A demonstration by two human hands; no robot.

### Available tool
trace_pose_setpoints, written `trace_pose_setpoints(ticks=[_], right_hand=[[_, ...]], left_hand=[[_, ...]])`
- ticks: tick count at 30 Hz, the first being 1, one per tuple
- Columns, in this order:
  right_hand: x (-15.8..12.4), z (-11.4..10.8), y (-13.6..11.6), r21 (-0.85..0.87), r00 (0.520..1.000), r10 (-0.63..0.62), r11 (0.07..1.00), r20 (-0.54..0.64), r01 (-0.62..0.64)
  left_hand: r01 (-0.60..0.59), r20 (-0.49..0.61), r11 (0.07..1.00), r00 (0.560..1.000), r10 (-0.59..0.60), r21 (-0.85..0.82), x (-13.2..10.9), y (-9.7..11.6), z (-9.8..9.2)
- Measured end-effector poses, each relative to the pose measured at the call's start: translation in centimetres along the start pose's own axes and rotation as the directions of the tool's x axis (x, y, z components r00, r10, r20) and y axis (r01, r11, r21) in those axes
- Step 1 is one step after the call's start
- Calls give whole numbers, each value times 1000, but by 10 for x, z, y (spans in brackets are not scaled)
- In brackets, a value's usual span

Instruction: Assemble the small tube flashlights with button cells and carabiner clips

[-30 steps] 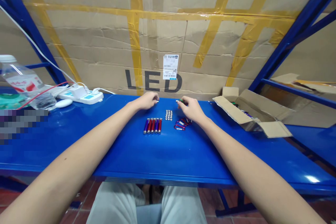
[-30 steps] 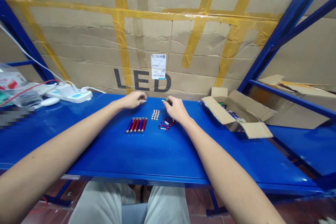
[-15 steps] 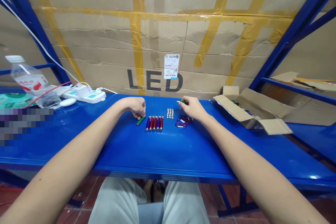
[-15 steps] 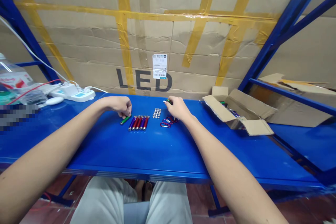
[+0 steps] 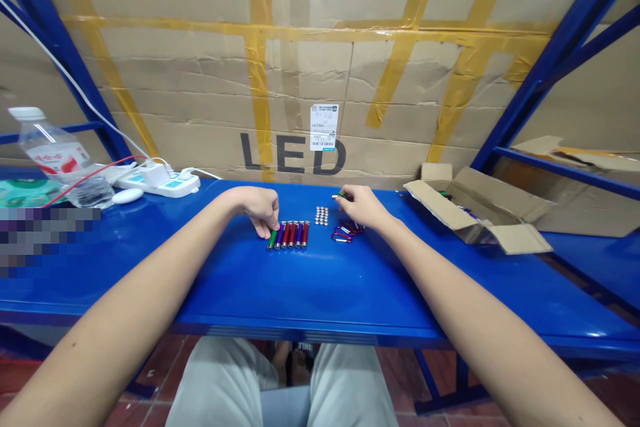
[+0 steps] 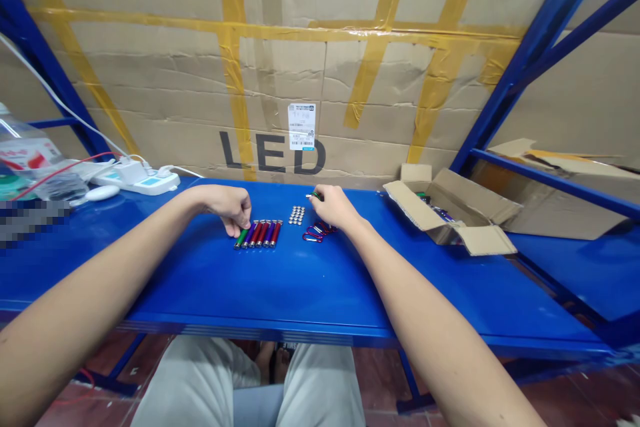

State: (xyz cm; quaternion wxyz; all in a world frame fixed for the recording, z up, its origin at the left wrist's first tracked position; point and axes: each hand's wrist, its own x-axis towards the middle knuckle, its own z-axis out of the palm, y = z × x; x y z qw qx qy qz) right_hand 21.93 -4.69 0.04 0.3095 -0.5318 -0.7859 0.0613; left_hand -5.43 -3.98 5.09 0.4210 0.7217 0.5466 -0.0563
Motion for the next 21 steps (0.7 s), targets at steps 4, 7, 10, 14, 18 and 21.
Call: trace_pose_setpoints(ticks=[4,7,10,14,18,21], right_hand=[[1,0,-4,122,999,32,992,7,-32],[1,3,-12,488,989,78,863,126,-130],[-2,9,-23,689,965,30,695,260,-207],[-6,13,-32,758,945,-38,608,325,-236],[-7,15,-32,749,947,-54,627,317,-215],[-8,18,-33,681,953,-64,713,298,-165]], left_hand=[[11,-27,999,1000,-10,30,-2,0,-5],[-106,-387,975,905,176,195,0,5,-7],[-302,-626,891,634,454,341,6,17,6],[-620,-437,658,495,751,427,15,30,36],[-577,-487,652,438,756,492,20,31,50],[-541,-539,669,406,738,510,25,27,47]])
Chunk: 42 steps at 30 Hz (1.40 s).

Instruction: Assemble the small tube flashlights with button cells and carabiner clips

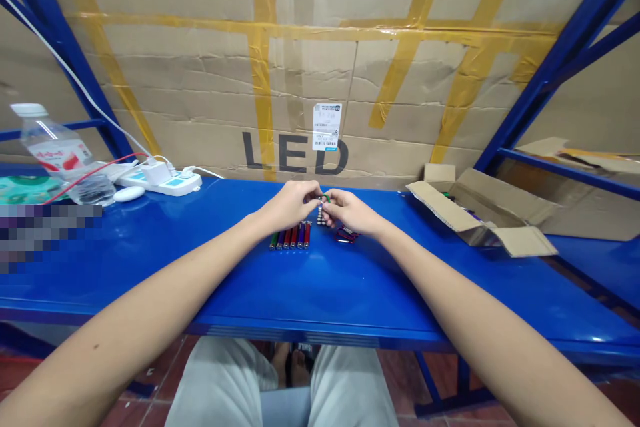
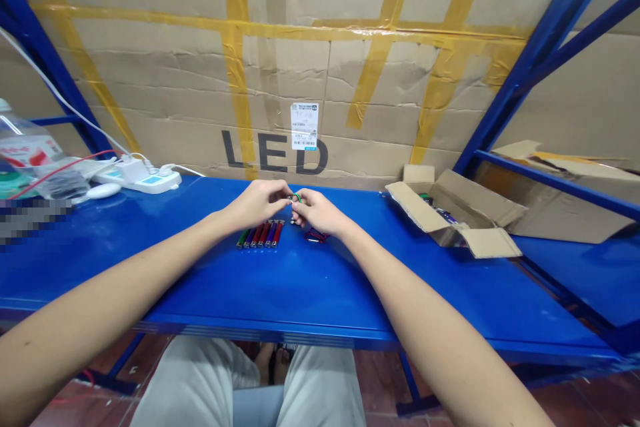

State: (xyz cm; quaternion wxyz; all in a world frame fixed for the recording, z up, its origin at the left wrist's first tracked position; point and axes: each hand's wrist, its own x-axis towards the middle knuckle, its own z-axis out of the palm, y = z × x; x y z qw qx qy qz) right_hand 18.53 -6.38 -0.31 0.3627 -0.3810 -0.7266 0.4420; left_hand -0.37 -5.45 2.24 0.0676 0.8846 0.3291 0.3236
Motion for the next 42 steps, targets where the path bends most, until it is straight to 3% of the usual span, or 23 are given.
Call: trace_pose_setpoints(ticks=[3,6,11,22,28,36,42], right_hand=[[-2,8,-3,-241,996,-63,969,-55,48],[-3,15,-8,-477,980,-149,876,-129,70],[-3,16,-11,-603,953,-271,785,-132,140],[-1,10,-3,-593,941,-339,758,0,273],[-5,12,-5,-647,952,-286,748,-110,150],[0,19,-1,-529,939,-244,845,-240,84],[5,17,2,-484,929,-192,875,-315,17]], left_hand=[[35,-55,999,998,-35,10,2,-6,0],[65,-77,998,995,-65,-8,3,-7,1],[39,-61,997,997,-42,-61,0,-6,3],[-61,-131,996,990,52,-69,-2,-7,9],[-92,-118,995,989,87,-42,-2,-4,9],[-145,-46,988,989,143,-60,-4,-2,12],[-209,59,974,977,204,89,-4,2,12]])
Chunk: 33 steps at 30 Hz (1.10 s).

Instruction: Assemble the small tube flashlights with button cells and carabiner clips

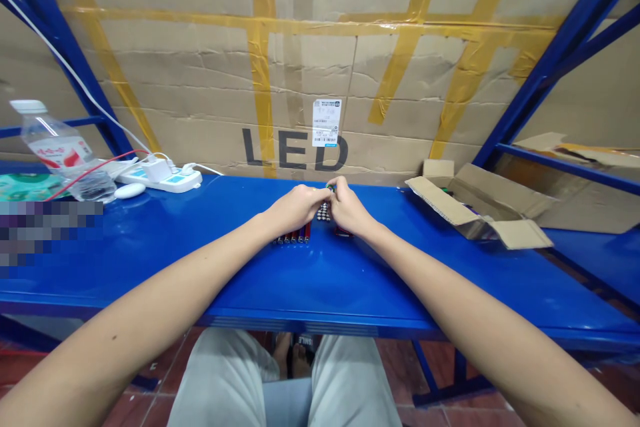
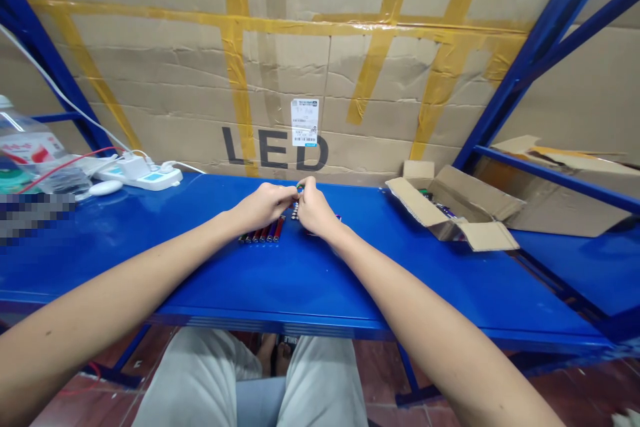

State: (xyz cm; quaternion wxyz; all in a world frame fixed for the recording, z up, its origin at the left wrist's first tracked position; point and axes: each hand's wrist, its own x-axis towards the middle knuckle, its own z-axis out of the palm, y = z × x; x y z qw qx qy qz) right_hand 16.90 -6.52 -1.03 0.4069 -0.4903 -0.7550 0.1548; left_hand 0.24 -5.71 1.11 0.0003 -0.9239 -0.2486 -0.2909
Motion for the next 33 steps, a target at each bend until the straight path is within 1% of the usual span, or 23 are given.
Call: trace_pose_setpoints(ticks=[2,4,7,9,11,12,13,14,16,17,18,19,20,21,22,24,25,26,27,28,31,33], right_hand=[[4,-6,3,0,999,46,999,10,-46],[8,-16,6,-34,996,83,996,18,-82],[12,-39,17,-171,987,155,975,46,-146],[14,-55,28,-288,953,270,932,138,-222],[14,-69,41,-391,884,424,861,199,-325],[14,-75,47,-434,837,492,825,238,-361],[14,-80,52,-487,781,562,780,271,-393],[14,-83,56,-533,725,618,741,303,-409],[13,-89,61,-592,640,682,693,355,-411],[13,-91,61,-608,610,700,680,371,-410],[13,-93,61,-618,591,714,668,375,-415],[12,-95,60,-628,582,728,652,361,-425],[12,-96,58,-639,583,739,634,337,-434],[12,-98,57,-656,596,743,618,306,-434],[12,-100,56,-677,622,732,609,278,-414],[13,-103,56,-718,701,666,615,254,-325],[13,-104,57,-727,737,623,630,264,-272],[13,-105,59,-724,762,582,651,284,-228],[13,-106,60,-711,775,552,675,308,-198],[12,-106,62,-694,777,535,696,332,-183],[11,-105,63,-624,751,522,757,403,-191],[10,-104,62,-563,743,503,800,443,-206]], left_hand=[[23,27,999,999,-24,27,1,1,0],[101,-2,995,995,-101,3,1,0,-1],[241,-59,967,967,-246,-81,1,-11,-5],[308,-87,946,945,-317,-101,1,-22,-11],[389,-117,917,910,-398,-88,-1,-35,-16],[446,-120,892,884,-452,-75,-2,-41,-19],[500,-116,863,855,-505,-70,-3,-47,-20],[541,-109,839,832,-545,-65,-4,-52,-21],[595,-75,802,799,-597,-51,-7,-61,-21],[616,-51,787,785,-617,-35,-8,-65,-20],[630,-22,776,776,-630,-19,-10,-68,-18],[640,7,768,768,-640,-3,-11,-70,-16],[647,35,763,762,-647,15,-12,-72,-15],[651,58,758,756,-652,33,-13,-74,-13],[653,77,755,752,-655,50,-14,-74,-12],[651,103,756,749,-655,74,-15,-75,-10],[649,113,756,748,-654,81,-15,-75,-10],[649,122,757,747,-654,83,-15,-75,-11],[649,131,756,745,-654,82,-15,-75,-11],[651,136,755,743,-656,83,-15,-74,-12],[657,149,748,733,-663,94,-14,-71,-16],[669,175,737,717,-675,100,-13,-70,-19]])
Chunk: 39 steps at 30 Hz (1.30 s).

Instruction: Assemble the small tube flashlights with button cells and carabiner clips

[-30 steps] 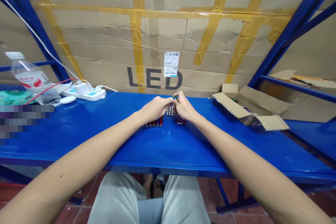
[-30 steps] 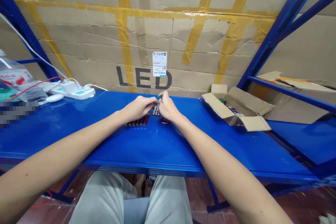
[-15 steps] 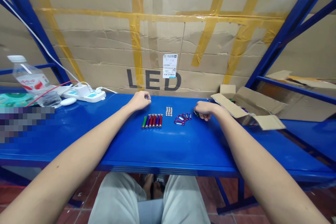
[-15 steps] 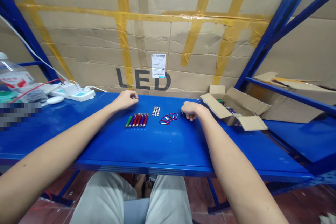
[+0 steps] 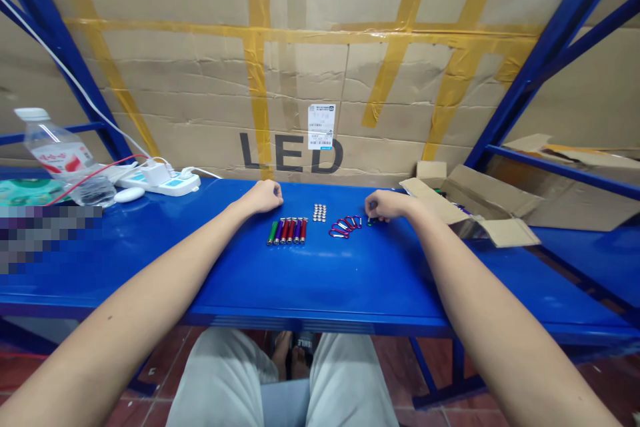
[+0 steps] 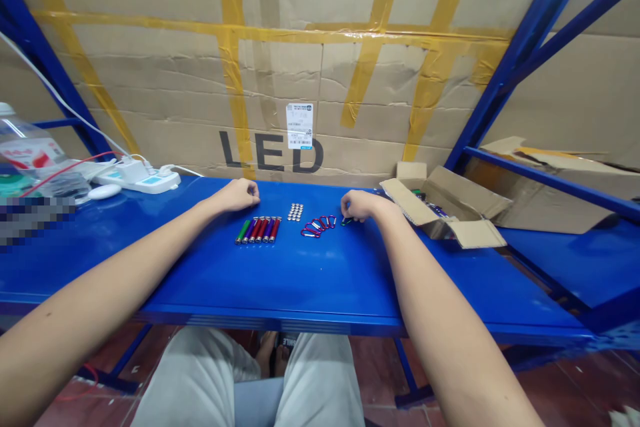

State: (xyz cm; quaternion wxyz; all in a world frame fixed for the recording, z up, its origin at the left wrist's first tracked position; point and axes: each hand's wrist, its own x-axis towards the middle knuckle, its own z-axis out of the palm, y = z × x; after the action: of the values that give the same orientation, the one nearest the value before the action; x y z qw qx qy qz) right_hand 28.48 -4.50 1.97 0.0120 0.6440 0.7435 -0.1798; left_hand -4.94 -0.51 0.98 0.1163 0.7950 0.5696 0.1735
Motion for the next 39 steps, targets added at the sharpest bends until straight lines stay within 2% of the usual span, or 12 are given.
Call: trace_pose_setpoints(ticks=[6,13,22,24,28,29,33,39], right_hand=[[-2,1,-5,79,994,-108,991,11,107],[-1,2,-7,83,997,-81,993,22,78],[-2,2,-9,98,997,-76,992,26,73],[-3,0,-10,95,999,-43,995,18,41],[-5,-2,-15,37,999,17,999,-44,-15],[-5,-2,-16,23,998,16,1000,-57,-15],[-3,-1,-16,14,997,1,1000,-74,0],[-2,0,-16,-1,997,23,1000,-69,-23]], left_hand=[[65,172,997,984,-55,-48,0,-2,-10],[34,356,991,934,16,-133,1,-9,-23],[43,440,990,898,21,-137,-4,-13,-37],[45,489,989,872,29,-139,-5,-18,-42],[68,622,989,782,28,-130,-7,-28,-49],[63,626,989,779,33,-131,-7,-28,-50],[12,550,985,831,88,-175,-9,-19,-46],[5,574,975,809,128,-224,-14,0,-40]])
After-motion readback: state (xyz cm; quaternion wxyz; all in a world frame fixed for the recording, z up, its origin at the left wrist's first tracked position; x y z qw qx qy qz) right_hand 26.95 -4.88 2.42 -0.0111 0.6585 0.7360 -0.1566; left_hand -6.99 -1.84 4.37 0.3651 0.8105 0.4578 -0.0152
